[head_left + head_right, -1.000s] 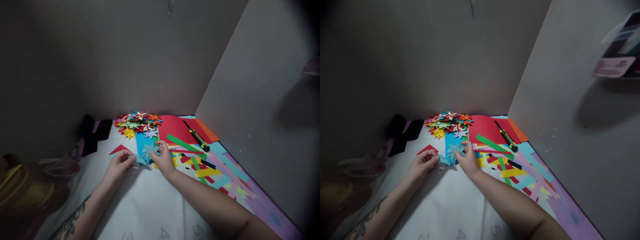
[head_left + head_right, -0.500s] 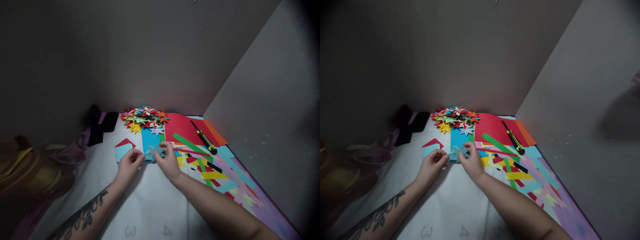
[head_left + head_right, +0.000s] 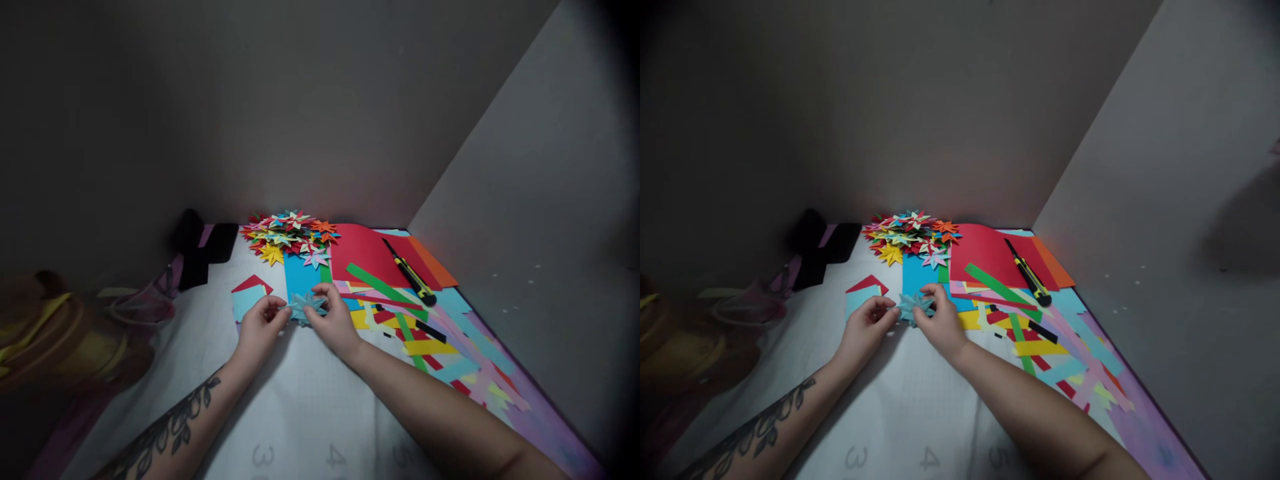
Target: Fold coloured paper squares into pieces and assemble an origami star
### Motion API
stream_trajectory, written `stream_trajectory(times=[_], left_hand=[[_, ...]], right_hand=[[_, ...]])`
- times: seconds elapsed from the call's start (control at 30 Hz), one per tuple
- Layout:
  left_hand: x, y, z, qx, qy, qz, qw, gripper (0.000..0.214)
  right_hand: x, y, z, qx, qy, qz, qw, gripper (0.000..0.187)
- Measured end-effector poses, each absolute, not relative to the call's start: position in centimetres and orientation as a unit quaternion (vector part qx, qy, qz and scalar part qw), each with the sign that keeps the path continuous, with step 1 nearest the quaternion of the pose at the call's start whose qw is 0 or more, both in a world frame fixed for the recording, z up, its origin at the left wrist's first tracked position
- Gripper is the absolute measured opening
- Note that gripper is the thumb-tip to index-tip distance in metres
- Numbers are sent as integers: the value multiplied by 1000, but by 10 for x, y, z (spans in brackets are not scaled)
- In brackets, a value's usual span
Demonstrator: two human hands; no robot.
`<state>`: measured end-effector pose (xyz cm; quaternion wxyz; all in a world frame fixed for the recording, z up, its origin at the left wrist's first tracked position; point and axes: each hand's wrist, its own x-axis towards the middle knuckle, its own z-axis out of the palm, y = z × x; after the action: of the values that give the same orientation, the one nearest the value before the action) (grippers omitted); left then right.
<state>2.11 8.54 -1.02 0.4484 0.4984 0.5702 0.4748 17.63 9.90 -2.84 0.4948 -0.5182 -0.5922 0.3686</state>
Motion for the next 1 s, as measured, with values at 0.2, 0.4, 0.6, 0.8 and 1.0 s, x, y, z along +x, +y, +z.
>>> stream_trajectory(times=[0.2,0.4,0.6,0.8,1.0], left_hand=[[20,87,-11,499,576,478,437,21],[20,87,-7,473,579,482,457,22],[20,88,-8,481,570,488,452,21],[23,88,-10,473,560,502,459,21],[26,88,-14,468,537,507,485,31]], right_hand=[[173,99,-28,-501,-576,418,493,32],[173,99,-26,-478,-553,478,488,29],[173,100,-25,-454,-543,524,474,25],[170,99,-22,-467,-533,532,463,31],[167,96,-19,-472,-512,538,474,34]])
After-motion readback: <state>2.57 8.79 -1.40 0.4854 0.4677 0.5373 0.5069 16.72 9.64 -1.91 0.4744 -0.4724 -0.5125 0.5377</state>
